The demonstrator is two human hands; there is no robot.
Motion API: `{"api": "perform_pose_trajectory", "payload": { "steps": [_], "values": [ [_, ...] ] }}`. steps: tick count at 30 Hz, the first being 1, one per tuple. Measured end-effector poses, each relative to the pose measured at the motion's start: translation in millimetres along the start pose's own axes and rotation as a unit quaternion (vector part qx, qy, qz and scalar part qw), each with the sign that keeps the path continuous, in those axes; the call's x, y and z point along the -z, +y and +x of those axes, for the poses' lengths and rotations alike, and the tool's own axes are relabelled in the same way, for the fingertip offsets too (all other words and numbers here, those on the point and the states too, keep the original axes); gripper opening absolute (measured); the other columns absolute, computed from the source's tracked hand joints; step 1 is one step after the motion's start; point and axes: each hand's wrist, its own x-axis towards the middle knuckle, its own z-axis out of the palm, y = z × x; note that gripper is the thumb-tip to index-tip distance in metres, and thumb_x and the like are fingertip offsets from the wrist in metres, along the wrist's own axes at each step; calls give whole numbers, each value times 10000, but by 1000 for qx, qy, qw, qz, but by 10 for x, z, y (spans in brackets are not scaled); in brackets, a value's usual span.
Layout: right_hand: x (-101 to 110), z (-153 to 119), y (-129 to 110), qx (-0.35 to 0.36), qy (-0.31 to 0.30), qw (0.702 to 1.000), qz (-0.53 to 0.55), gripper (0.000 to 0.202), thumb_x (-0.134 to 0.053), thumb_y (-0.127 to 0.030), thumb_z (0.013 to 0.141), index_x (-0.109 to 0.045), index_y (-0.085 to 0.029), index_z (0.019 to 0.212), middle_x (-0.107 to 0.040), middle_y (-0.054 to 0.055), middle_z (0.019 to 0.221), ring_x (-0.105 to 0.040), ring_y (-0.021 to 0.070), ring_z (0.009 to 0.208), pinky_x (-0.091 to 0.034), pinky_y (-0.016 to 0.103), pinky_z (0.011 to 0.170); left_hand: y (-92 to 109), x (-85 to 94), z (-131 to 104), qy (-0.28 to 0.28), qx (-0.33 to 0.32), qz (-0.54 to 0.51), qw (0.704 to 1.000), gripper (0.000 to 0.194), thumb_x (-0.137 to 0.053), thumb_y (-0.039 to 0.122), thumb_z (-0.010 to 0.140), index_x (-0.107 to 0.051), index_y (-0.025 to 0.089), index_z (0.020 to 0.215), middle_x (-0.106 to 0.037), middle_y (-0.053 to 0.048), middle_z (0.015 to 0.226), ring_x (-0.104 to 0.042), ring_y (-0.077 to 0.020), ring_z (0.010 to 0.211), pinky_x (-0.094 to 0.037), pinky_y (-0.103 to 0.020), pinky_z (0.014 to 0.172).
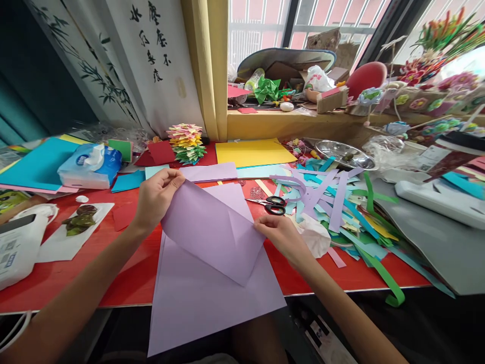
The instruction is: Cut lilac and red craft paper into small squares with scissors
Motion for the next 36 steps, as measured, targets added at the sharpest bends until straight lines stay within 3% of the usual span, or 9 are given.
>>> {"api": "perform_pose_trajectory", "payload": {
  "steps": [4, 6, 9, 12, 14, 17, 21, 28, 36],
  "values": [
    [255, -154, 191, -65, 3, 998, 9, 221, -585, -371, 727, -627, -159, 679, -642, 50, 710, -606, 182, 717, -471, 301, 709, -67, 73, 76, 41, 2, -4, 999, 190, -500, 349, 802, -595, 186, 812, -624, -5, 761, -547, -137, 703, -389, -225, 613],
    [372, -189, 173, -59, 29, 998, -10, 214, -604, -370, 714, -636, -160, 688, -650, 60, 714, -609, 190, 717, -474, 321, 725, -102, 96, 113, 46, 17, -12, 999, 204, -506, 367, 796, -600, 186, 813, -621, -9, 756, -534, -137, 685, -383, -227, 593],
    [411, -141, -33, 0, 87, 996, -28, 205, -610, -369, 715, -662, -177, 765, -665, 67, 787, -605, 199, 774, -458, 339, 766, -103, 62, 111, -37, 60, -59, 996, 227, -528, 393, 776, -604, 180, 780, -609, -16, 724, -522, -138, 642, -379, -231, 552],
    [209, 52, -341, 84, 77, 992, -58, 229, -575, -382, 737, -679, -207, 841, -670, 59, 855, -598, 202, 812, -446, 339, 753, -35, -32, 29, -123, 89, -111, 982, 245, -540, 420, 765, -593, 180, 768, -592, -14, 702, -514, -134, 606, -377, -230, 520],
    [-23, 235, -515, 136, 21, 987, -82, 208, -547, -351, 754, -688, -216, 826, -671, 40, 853, -589, 177, 794, -433, 309, 720, 17, -88, -38, -148, 85, -108, 979, 237, -534, 420, 773, -587, 188, 774, -589, -6, 694, -513, -131, 603, -375, -229, 520],
    [-367, 485, -670, 154, -61, 983, -74, 221, -520, -322, 753, -692, -186, 781, -667, 30, 778, -573, 141, 697, -410, 258, 610, 60, -124, -105, -155, 58, -79, 983, 225, -512, 407, 792, -581, 194, 779, -605, -4, 710, -533, -138, 634, -379, -231, 536],
    [-594, 609, -736, 158, -48, 984, -63, 256, -494, -336, 749, -661, -148, 700, -620, 16, 664, -510, 107, 591, -343, 227, 512, 63, -106, -116, -115, 30, -46, 992, 222, -487, 396, 813, -575, 192, 794, -624, -4, 752, -557, -137, 666, -393, -230, 569],
    [-516, 498, -615, 143, -28, 988, -48, 216, -500, -308, 725, -650, -157, 681, -625, 12, 697, -515, 110, 614, -350, 228, 538, 86, -66, -100, -84, -2, -16, 996, 187, -484, 356, 824, -577, 195, 805, -623, 9, 752, -552, -125, 666, -386, -221, 586],
    [-225, 229, -189, 32, -18, 999, -20, 200, -530, -337, 741, -644, -176, 711, -616, 8, 702, -529, 123, 615, -357, 235, 532, 41, -17, -41, -62, -7, 19, 998, 196, -486, 365, 814, -584, 197, 791, -619, 7, 727, -543, -130, 645, -382, -227, 578]
  ]
}}
